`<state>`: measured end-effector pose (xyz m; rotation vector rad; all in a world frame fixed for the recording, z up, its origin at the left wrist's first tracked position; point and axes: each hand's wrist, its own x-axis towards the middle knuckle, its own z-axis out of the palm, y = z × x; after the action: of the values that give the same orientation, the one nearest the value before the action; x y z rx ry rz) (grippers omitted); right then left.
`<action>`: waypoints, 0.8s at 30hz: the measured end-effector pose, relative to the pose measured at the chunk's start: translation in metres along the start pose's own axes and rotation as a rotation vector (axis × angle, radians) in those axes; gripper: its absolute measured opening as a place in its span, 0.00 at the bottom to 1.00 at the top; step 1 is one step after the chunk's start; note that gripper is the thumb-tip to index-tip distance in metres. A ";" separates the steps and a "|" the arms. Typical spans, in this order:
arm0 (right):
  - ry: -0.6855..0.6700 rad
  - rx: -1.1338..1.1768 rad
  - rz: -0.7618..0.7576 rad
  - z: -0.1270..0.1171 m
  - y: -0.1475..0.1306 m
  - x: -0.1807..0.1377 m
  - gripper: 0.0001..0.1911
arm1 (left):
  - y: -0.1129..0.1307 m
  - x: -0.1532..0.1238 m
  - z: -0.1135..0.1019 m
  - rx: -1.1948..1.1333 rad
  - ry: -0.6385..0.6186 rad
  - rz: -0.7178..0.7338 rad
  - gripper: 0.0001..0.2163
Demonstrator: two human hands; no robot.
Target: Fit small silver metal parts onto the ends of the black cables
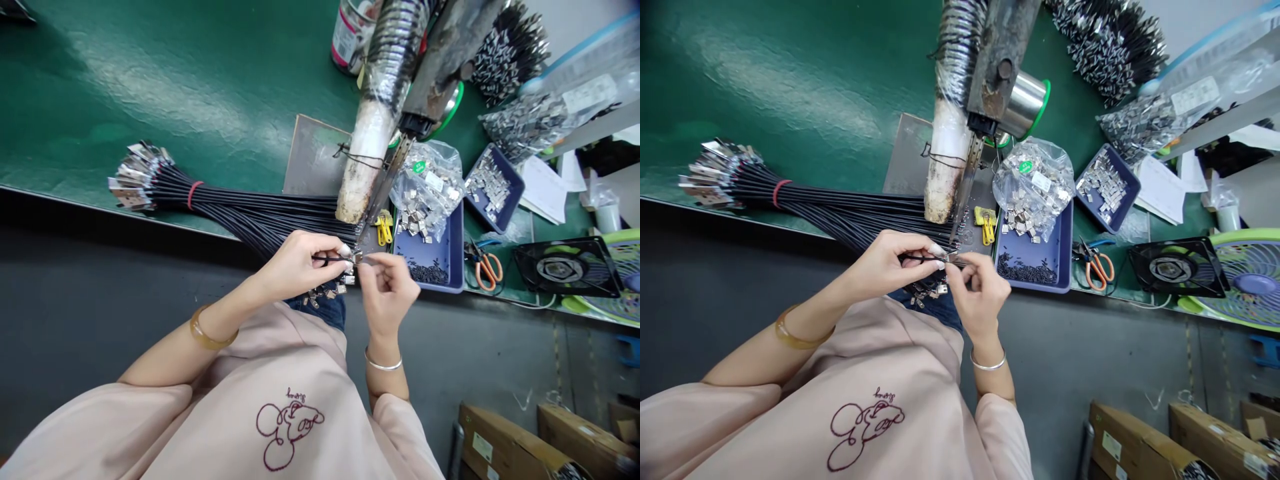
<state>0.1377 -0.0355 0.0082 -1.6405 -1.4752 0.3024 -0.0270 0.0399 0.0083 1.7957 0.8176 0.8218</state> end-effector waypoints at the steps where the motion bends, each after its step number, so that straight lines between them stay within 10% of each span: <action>1: 0.057 0.066 0.034 -0.004 -0.001 0.000 0.08 | 0.000 -0.001 0.001 -0.008 0.012 0.001 0.05; 5: 0.205 0.193 0.037 -0.016 -0.007 -0.001 0.09 | 0.002 -0.001 0.004 -0.036 0.066 0.025 0.06; 11: 0.002 0.071 -0.145 -0.009 -0.005 0.001 0.04 | 0.003 0.001 0.009 -0.076 0.124 0.014 0.07; 24: -0.074 0.292 0.099 0.000 0.000 0.016 0.03 | 0.008 0.009 0.019 -0.136 0.230 -0.130 0.06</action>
<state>0.1421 -0.0214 0.0134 -1.4806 -1.3350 0.6100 -0.0053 0.0355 0.0116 1.5307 0.9911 0.9860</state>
